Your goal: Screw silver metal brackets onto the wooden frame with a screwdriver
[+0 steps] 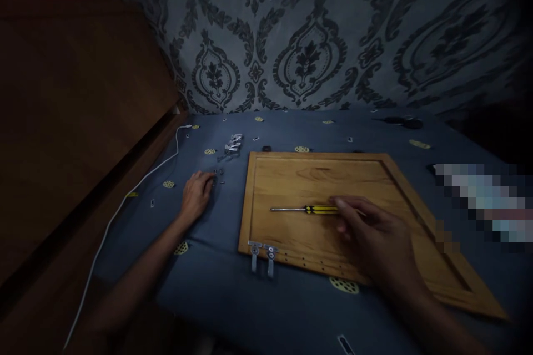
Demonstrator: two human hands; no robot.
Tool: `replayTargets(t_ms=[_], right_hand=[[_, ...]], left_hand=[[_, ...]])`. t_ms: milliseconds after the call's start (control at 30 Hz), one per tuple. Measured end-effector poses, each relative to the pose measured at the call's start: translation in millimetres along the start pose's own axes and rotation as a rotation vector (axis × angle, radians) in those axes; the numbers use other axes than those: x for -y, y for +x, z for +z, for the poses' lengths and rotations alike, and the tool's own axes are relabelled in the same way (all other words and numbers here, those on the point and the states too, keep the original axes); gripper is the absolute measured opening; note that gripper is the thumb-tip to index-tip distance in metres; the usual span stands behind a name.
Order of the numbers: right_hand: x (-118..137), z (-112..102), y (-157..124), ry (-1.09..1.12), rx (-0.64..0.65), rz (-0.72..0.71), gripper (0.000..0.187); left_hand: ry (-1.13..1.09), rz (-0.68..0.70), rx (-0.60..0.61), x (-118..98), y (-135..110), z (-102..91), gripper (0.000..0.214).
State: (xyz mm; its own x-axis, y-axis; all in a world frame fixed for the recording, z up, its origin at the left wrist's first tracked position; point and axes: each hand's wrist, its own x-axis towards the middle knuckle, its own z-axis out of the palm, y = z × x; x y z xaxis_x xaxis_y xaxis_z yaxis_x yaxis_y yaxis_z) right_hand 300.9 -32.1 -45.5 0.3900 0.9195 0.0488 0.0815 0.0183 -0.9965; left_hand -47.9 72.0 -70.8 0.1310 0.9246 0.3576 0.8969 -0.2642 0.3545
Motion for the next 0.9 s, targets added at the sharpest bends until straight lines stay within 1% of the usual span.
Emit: replayTargets(t_ms=[67, 167, 267, 367, 433, 633, 767, 800, 833, 900], right_hand=[[2.0, 0.2, -1.6, -0.078, 0.009, -0.093, 0.041], [3.0, 2.3, -4.7, -0.171, 0.026, -0.253, 0.049], [3.3, 4.4, -8.9, -0.22, 0.047, -0.356, 0.047], [5.1, 4.9, -12.4, -0.228, 0.049, -0.397, 0.043], [6.2, 5.0, -13.1, -0.235, 0.048, -0.399, 0.041], [2.9, 4.4, -12.5, -0.276, 0.073, -0.399, 0.041], [1.2, 3.1, -12.5, -0.323, 0.077, -0.482, 0.037], [2.9, 4.8, -11.3, -0.338, 0.09, -0.52, 0.034], [5.9, 8.3, -9.0, -0.372, 0.129, -0.557, 0.031], [15.3, 22.6, -0.3, -0.472, 0.27, -0.617, 0.025]], left_hand=[[0.014, 0.002, 0.006, -0.3, 0.1, -0.4, 0.027], [0.032, 0.008, 0.01, -0.5, 1.0, -0.6, 0.026], [0.044, 0.001, 0.012, -0.8, 2.0, -1.4, 0.023], [0.043, -0.017, 0.025, -0.6, 3.1, -2.9, 0.021], [0.04, -0.029, 0.039, -0.1, 4.0, -3.6, 0.019], [0.048, -0.035, 0.055, 0.8, 4.9, -4.0, 0.013], [0.058, -0.016, 0.04, 0.6, 3.8, -1.3, 0.015], [0.06, -0.015, 0.036, 0.6, 3.5, -0.2, 0.015], [0.062, -0.015, 0.034, 0.5, 3.2, 0.9, 0.015], [0.066, -0.021, 0.028, 0.2, 2.3, 3.3, 0.015]])
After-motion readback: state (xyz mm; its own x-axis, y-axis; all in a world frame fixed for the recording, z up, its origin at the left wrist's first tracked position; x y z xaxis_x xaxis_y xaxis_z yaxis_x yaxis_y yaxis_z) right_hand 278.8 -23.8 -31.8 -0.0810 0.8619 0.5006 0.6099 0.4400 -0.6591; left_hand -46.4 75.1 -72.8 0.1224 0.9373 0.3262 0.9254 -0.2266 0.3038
